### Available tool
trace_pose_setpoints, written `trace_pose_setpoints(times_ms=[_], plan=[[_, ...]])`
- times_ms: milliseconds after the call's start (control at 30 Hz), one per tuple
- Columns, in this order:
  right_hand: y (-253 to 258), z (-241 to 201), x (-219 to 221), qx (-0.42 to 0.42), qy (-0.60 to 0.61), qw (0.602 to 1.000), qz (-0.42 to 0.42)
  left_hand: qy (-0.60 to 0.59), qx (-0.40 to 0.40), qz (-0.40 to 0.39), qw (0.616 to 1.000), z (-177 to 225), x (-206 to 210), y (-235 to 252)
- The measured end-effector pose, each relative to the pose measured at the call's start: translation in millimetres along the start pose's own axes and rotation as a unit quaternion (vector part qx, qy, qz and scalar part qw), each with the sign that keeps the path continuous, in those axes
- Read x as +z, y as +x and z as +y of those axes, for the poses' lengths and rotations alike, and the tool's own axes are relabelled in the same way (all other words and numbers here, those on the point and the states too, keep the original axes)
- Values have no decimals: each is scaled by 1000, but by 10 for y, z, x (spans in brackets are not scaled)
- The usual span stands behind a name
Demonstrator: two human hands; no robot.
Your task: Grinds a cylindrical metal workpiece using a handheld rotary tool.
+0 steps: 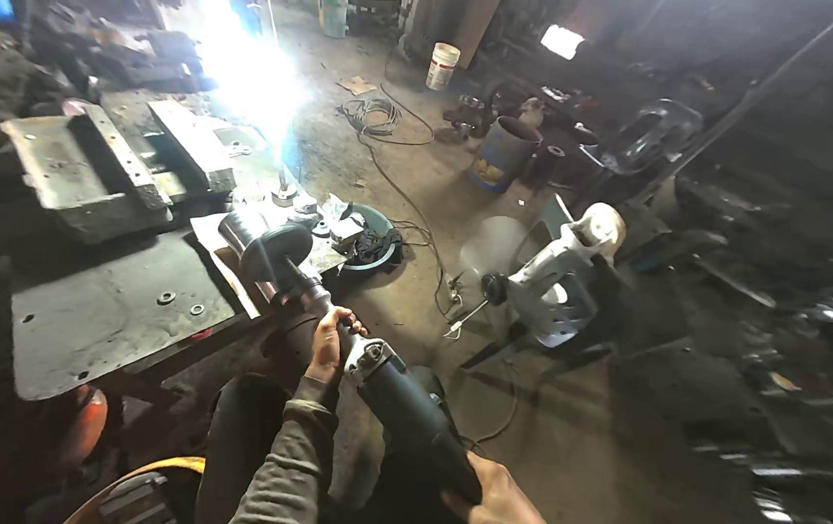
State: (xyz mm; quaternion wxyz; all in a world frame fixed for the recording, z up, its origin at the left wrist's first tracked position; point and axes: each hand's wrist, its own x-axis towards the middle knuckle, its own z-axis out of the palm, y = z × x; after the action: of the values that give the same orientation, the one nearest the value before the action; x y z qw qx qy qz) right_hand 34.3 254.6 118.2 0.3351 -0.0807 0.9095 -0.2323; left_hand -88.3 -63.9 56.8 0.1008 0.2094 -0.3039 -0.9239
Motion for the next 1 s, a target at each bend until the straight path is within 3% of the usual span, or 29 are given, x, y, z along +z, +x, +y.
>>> trace_pose_setpoints(times_ms=[167, 367, 1000], plan=[[8, -20, 77, -15, -39, 999, -14, -39, 45, -44, 997, 30, -345, -149], [-6, -51, 105, -29, -51, 998, -14, -69, 59, -31, 995, 38, -456, -246], [66, 107, -7, 0, 55, 998, 24, 6, -64, 32, 997, -145, 194, 194]])
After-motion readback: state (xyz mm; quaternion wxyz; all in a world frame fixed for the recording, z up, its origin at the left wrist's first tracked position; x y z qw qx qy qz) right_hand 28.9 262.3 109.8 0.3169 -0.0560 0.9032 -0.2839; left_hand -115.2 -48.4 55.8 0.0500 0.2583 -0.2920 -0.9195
